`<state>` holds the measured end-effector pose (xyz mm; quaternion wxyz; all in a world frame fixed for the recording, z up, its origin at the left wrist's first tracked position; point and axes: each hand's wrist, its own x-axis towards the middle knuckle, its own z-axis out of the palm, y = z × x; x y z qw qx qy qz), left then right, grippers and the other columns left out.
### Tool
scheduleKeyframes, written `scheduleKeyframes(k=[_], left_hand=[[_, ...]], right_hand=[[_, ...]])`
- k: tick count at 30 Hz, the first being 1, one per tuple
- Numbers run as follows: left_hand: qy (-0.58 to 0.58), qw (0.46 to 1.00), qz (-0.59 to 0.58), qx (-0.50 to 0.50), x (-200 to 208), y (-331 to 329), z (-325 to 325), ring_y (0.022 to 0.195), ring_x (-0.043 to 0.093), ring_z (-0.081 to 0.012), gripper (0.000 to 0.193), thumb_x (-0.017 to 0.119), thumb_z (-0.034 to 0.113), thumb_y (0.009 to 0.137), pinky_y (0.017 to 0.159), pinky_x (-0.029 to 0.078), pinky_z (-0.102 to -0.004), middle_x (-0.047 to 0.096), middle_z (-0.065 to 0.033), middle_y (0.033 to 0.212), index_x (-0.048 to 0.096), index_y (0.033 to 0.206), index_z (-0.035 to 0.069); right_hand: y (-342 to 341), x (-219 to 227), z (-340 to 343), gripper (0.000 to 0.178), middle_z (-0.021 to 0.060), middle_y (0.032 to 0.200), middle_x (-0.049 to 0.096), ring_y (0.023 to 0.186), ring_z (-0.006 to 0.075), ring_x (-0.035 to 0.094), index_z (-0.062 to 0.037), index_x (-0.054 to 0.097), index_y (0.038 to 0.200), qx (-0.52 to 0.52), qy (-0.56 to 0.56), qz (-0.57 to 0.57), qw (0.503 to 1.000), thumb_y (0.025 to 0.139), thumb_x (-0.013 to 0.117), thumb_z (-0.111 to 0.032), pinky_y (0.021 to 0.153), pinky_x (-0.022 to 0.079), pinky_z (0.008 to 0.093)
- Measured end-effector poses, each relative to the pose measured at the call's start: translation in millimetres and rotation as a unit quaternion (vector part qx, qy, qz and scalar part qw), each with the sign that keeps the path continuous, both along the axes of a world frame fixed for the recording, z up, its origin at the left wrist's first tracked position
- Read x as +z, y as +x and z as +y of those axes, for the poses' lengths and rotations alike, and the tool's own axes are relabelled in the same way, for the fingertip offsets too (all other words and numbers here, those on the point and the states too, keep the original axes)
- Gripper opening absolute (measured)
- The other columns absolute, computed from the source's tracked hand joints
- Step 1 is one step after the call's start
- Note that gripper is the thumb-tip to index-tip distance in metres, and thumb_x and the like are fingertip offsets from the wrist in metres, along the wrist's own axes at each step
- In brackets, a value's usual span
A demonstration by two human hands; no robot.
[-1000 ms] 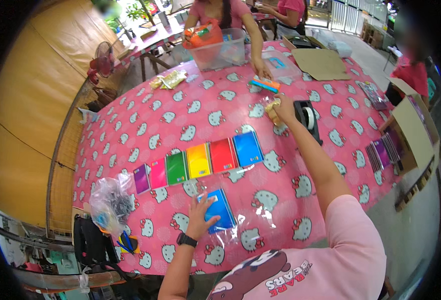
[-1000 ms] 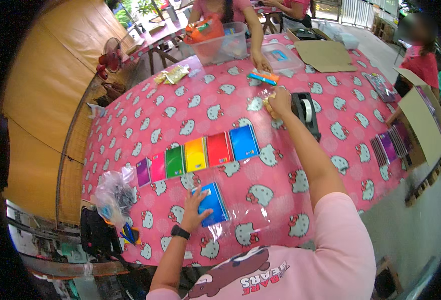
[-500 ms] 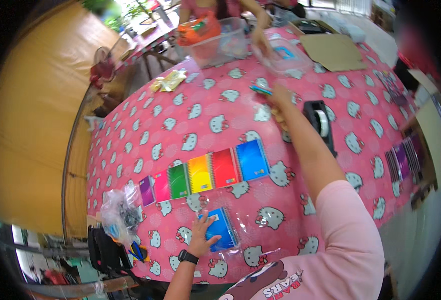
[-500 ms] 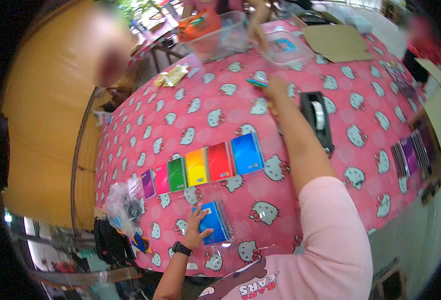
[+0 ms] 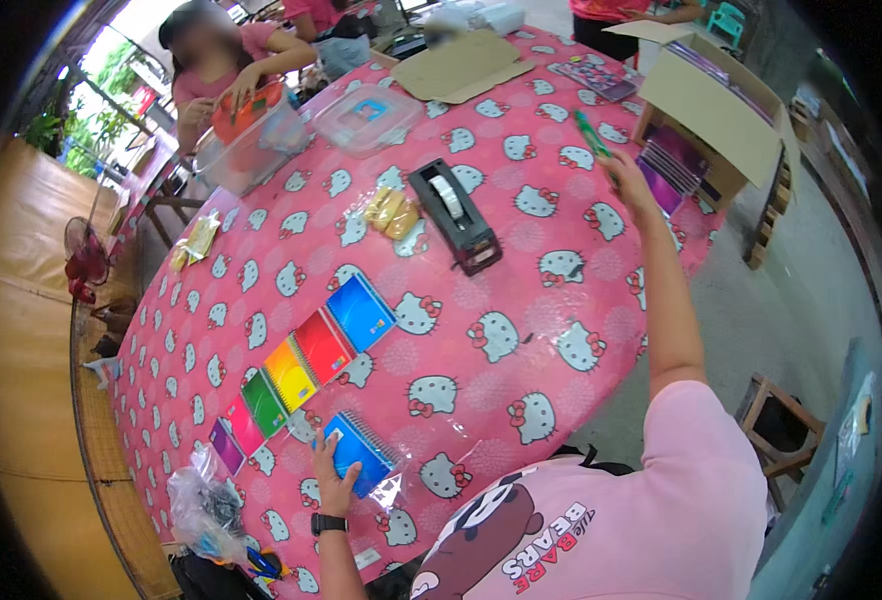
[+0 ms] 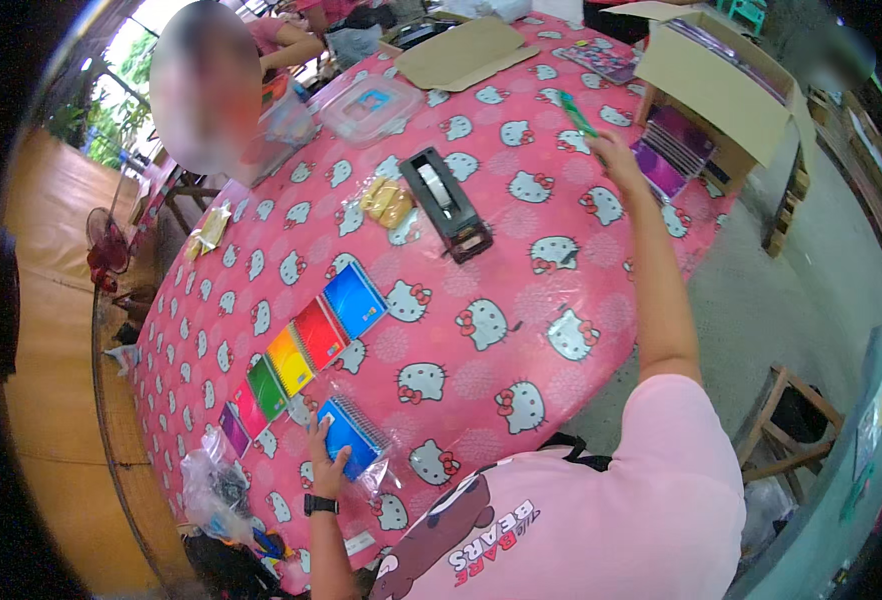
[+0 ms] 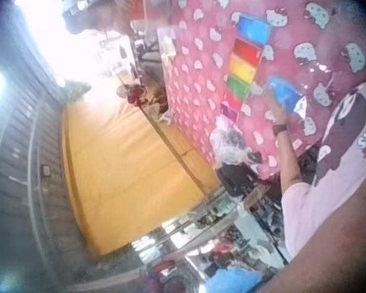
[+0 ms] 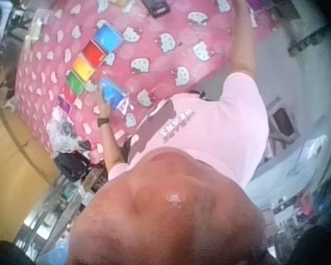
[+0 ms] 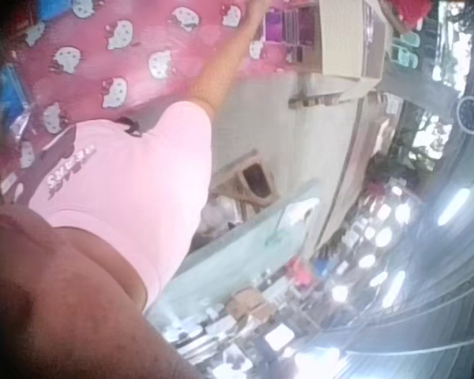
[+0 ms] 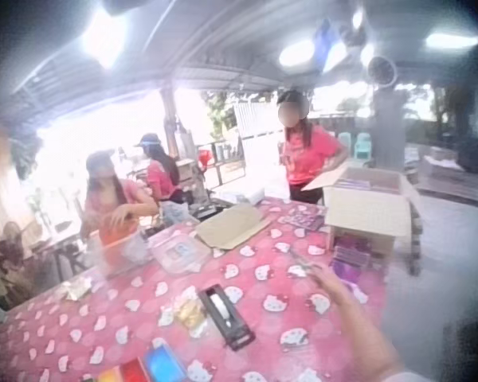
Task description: The person places small notebooks into individual plastic sleeves and seals them using adhesive tape.
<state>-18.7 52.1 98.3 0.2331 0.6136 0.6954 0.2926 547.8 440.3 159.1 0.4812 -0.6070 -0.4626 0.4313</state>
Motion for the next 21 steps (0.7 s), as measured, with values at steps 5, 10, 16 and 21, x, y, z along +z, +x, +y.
scheduleKeyframes(k=[5, 10, 16, 21], left_hand=[[0.011, 1.0, -0.004, -0.008, 0, 0, -7, 0.134, 0.019, -0.0349, 0.064, 0.066, 0.03, 0.076, 0.11, 0.012, -0.0462, 0.027, -0.0141, 0.145, 0.041, 0.132, 0.012], [0.022, 0.999, 0.025, -0.017, -2, -2, -6, 0.134, 0.02, -0.0332, 0.063, 0.065, 0.032, 0.077, 0.11, 0.008, -0.0466, 0.026, -0.0138, 0.145, 0.041, 0.132, 0.012], [0.042, 0.999, 0.024, 0.012, 1, -5, -10, 0.134, 0.019, -0.0367, 0.063, 0.064, 0.035, 0.077, 0.109, 0.009, -0.049, 0.027, -0.0141, 0.145, 0.042, 0.131, 0.013], [0.013, 0.999, 0.037, 0.025, 2, -4, -8, 0.134, 0.017, -0.0386, 0.064, 0.066, 0.039, 0.074, 0.106, 0.014, -0.054, 0.029, -0.0123, 0.144, 0.044, 0.13, 0.017]], right_hand=[[44, -14, -84, 0.051, 0.0114, 0.102, 0.058, 0.076, 0.0176, 0.053, -0.0065, 0.049, 0.12, -0.019, 0.042, 0.401, 0.915, 0.087, 0.054, -0.045, 0.073, 0.048, 0.0359], [34, -21, -110, 0.053, 0.016, 0.107, 0.057, 0.092, 0.0232, 0.058, -0.0037, 0.043, 0.125, 0.15, 0.114, 0.529, 0.827, 0.088, 0.052, -0.04, 0.083, 0.047, 0.0431], [11, -21, -106, 0.054, 0.0126, 0.115, 0.056, 0.098, 0.0243, 0.057, -0.0046, 0.042, 0.127, 0.147, 0.135, 0.535, 0.821, 0.081, 0.058, -0.03, 0.086, 0.045, 0.0469], [4, -73, -85, 0.052, 0.0044, 0.106, 0.059, 0.09, 0.0214, 0.059, -0.0152, 0.05, 0.12, 0.077, 0.122, 0.562, 0.814, 0.079, 0.06, -0.046, 0.073, 0.051, 0.0375]])
